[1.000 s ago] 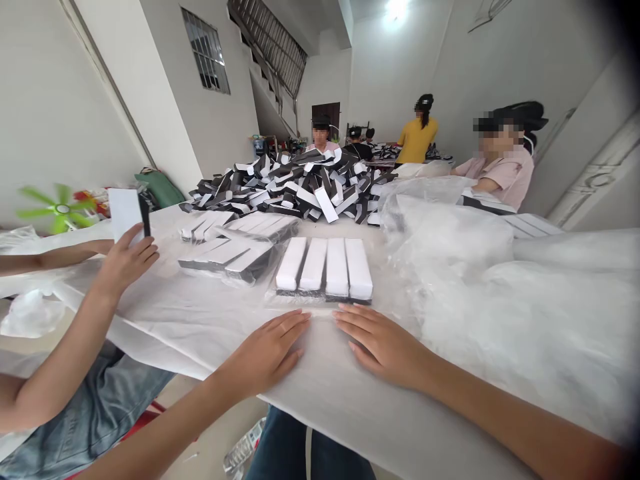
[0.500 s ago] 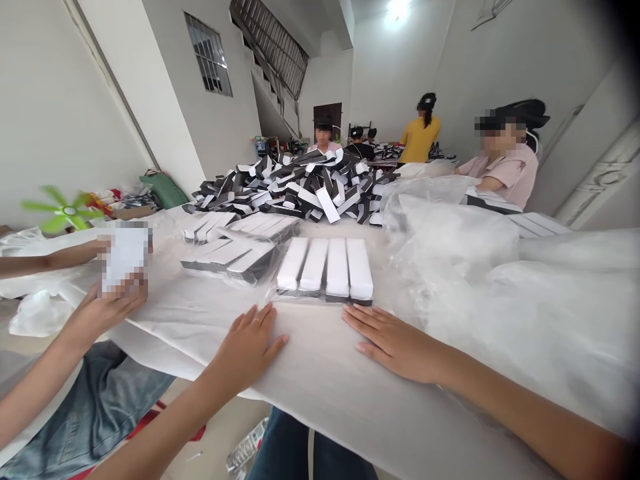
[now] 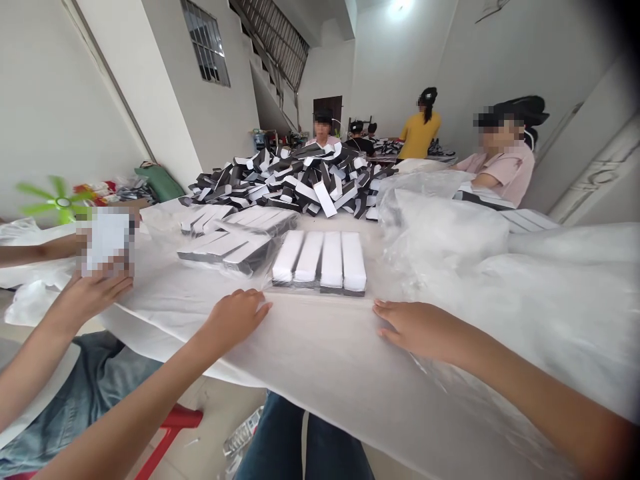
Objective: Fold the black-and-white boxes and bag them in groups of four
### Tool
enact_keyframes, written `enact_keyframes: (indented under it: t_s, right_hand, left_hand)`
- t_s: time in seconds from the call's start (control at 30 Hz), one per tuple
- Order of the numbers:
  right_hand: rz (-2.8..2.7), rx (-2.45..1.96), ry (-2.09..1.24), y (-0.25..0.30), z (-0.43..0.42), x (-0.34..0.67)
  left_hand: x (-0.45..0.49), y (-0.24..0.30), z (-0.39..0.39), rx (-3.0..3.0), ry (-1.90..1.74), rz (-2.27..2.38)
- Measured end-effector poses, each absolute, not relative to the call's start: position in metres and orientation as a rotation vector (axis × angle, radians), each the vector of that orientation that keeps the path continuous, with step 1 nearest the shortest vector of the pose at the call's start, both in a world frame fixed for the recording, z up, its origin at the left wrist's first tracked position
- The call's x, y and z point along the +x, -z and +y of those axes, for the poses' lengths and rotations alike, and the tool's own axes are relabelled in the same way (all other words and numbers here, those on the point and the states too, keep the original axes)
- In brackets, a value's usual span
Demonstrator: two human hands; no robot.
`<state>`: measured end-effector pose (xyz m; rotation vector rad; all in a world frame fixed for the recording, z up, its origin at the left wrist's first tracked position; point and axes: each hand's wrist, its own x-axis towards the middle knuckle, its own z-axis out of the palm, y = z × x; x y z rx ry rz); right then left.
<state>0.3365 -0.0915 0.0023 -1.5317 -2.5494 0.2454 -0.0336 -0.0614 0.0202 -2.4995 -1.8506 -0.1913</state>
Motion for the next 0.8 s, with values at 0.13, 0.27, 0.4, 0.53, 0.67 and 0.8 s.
enact_keyframes:
  t_s: [0.13, 0.27, 0.4, 0.53, 0.67, 0.8]
  right_hand:
    - [-2.509, -1.568, -0.202, -0.011, -0.087, 0.328]
    - [-2.209, -1.634, -0.153, -0.003, -0.078, 0.322]
    - [-2.003, -1.676, -0.189, 0.012, -0.072, 0.318]
    - [-2.000, -1.672, -0.266, 0.017, -0.070, 0.314]
    - [-1.965, -1.647, -0.323, 0.022, -0.066, 0.312]
    - [-1.873, -1.591, -0.412, 0.023, -0.064, 0.313]
  left_hand:
    - [-0.033, -0.033, -0.047, -2.492, 0.221, -1.933]
    - [-0.032, -0.030, -0.045, -2.393, 0.274, -2.066]
    - [-0.032, -0.016, -0.044, -2.331, 0.379, -2.078]
    - [-0.033, -0.009, -0.030, -2.417, 0.341, -2.078]
    - [-0.027, -0.012, -0.019, -2.531, 0.375, -2.217]
    - [-0.017, -0.022, -0.024, -2.687, 0.778, -2.417]
